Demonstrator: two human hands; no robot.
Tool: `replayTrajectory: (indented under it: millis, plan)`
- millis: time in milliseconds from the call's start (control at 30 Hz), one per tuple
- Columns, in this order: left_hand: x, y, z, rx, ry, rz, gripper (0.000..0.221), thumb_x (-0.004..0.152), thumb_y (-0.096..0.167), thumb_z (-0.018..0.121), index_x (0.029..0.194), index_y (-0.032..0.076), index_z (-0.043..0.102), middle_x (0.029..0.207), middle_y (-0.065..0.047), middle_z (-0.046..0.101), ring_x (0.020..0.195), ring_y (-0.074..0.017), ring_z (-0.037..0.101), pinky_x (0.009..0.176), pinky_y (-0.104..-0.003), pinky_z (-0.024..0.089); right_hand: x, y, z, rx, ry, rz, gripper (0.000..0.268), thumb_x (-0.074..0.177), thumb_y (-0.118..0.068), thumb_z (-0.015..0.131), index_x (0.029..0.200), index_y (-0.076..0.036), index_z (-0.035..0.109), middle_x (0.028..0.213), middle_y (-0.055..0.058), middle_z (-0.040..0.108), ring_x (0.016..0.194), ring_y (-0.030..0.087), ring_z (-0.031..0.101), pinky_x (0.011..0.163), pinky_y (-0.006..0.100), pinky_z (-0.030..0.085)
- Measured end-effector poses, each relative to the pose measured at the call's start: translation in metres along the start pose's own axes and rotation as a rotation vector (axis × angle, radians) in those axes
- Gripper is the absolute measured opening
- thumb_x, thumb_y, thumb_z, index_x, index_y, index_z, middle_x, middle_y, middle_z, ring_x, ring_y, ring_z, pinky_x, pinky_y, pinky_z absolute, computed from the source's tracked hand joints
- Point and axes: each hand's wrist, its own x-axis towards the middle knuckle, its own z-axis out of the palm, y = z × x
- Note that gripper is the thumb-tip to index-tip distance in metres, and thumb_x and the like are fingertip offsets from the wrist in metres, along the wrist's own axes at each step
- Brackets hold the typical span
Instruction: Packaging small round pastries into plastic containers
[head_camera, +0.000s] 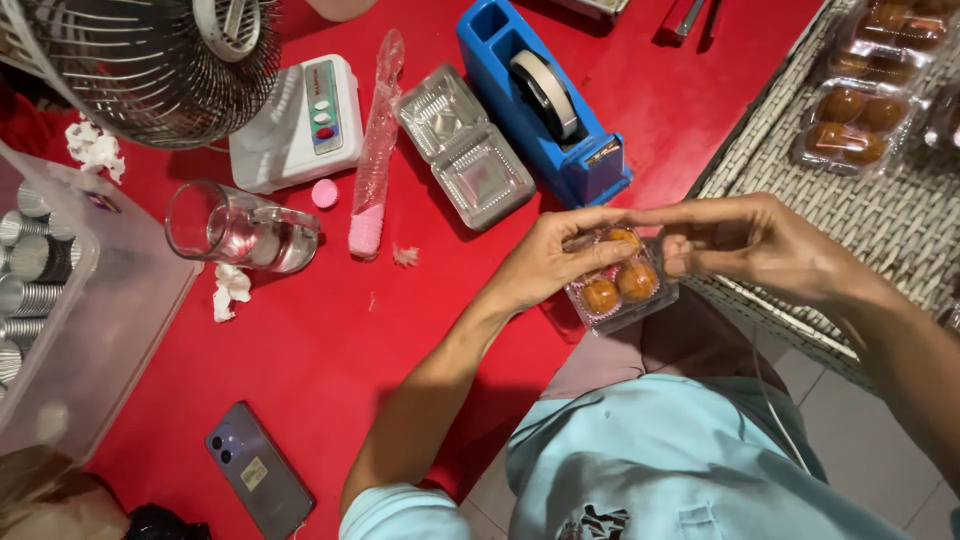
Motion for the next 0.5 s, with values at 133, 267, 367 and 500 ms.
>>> replayTrajectory:
  millis: [133,267,367,500]
  plan:
    - [0.001,0.002,0.002,0.057,-0.006,0.016,0.042,0.096,0.020,0.074,0.133,0.003,0.067,0.128,-0.005,0.071,0.120,-0.0089,0.062,0.105,-0.025,0.054,-0.007,-0.002,0.005,0.053,0.035,-0.065,0.050,0.088,0.004,0.069,0.137,-0.009,0.068,0.098,0.011,0.081,0.085,0.023,0.084,0.085,0.034,0.073]
    - [0.000,0.002,0.006,0.009,-0.051,0.057,0.029,0.099,0.017,0.070,0.127,0.005,0.069,0.135,-0.009,0.069,0.119,-0.0123,0.066,0.103,-0.026,0.056,-0.011,-0.012,0.014,0.036,0.072,-0.089,0.049,0.086,-0.003,0.073,0.134,-0.006,0.066,0.087,0.009,0.078,0.079,0.020,0.080,0.083,0.033,0.069]
    - [0.000,-0.004,0.008,0.070,0.010,-0.018,0.038,0.094,0.023,0.074,0.127,0.005,0.070,0.121,-0.004,0.073,0.111,-0.0093,0.066,0.097,-0.025,0.057,-0.013,-0.014,0.019,0.055,0.105,-0.109,0.039,0.087,-0.003,0.072,0.126,-0.002,0.067,0.077,0.011,0.077,0.072,0.022,0.079,0.075,0.033,0.069]
    - [0.000,-0.003,0.011,0.104,0.022,-0.040,0.041,0.093,0.025,0.074,0.128,0.004,0.070,0.120,-0.003,0.072,0.111,-0.0084,0.065,0.096,-0.024,0.056,-0.014,-0.017,0.022,0.039,0.128,-0.128,0.036,0.087,-0.005,0.072,0.123,-0.002,0.069,0.072,0.011,0.076,0.067,0.020,0.077,0.070,0.032,0.067]
